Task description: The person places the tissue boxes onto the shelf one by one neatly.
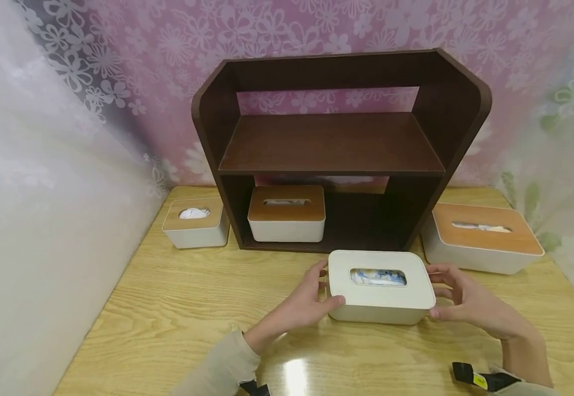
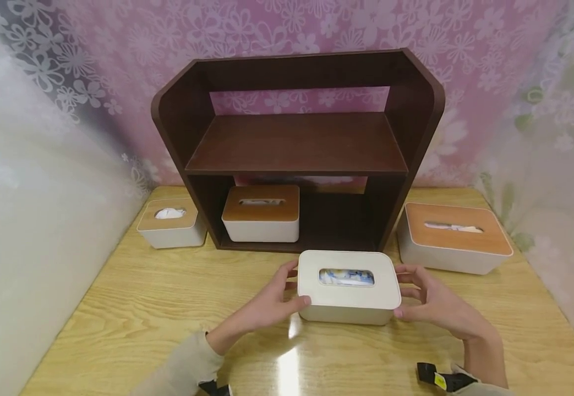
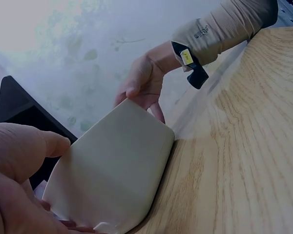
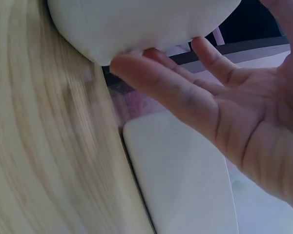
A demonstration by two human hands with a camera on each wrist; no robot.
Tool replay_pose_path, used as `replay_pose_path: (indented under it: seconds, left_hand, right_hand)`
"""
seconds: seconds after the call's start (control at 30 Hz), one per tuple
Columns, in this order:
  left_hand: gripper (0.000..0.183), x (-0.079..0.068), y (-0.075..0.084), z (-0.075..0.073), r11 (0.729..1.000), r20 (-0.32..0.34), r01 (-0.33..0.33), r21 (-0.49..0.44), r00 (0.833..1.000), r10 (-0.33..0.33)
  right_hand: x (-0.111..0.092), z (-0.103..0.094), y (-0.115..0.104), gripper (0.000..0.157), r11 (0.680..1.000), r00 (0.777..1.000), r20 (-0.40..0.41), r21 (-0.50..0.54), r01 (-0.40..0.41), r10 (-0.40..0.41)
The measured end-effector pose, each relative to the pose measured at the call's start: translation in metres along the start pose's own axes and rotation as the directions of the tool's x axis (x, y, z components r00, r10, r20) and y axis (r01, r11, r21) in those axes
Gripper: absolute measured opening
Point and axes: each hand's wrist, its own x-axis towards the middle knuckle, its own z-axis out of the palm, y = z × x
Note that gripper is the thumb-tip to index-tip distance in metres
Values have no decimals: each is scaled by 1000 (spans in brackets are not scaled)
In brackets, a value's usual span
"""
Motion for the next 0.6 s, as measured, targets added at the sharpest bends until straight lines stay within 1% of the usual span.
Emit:
replay_pose_path:
  seconds: [0.17,0.37,0.43,0.6]
  left_hand:
    - [83,0,-3,1,999,11,-40,32,999,39]
    - [86,-2,-1,0,997,-4,-30,75,1000,30]
    - [87,-3,0,-1,996,-5,-41,75,999,42]
    - [94,1,-2,-2,983,1,-134,122,991,135]
  right_hand:
    - [1,4,2,67,999,999,-30,20,-25,26]
    - [6,9,-1,69,999,998,-55,33,-37,39]
    - [7,10,-2,70,998,997,-62,40,-42,45]
    - [11,13,-7,78,998,993,-105,29,-51,54]
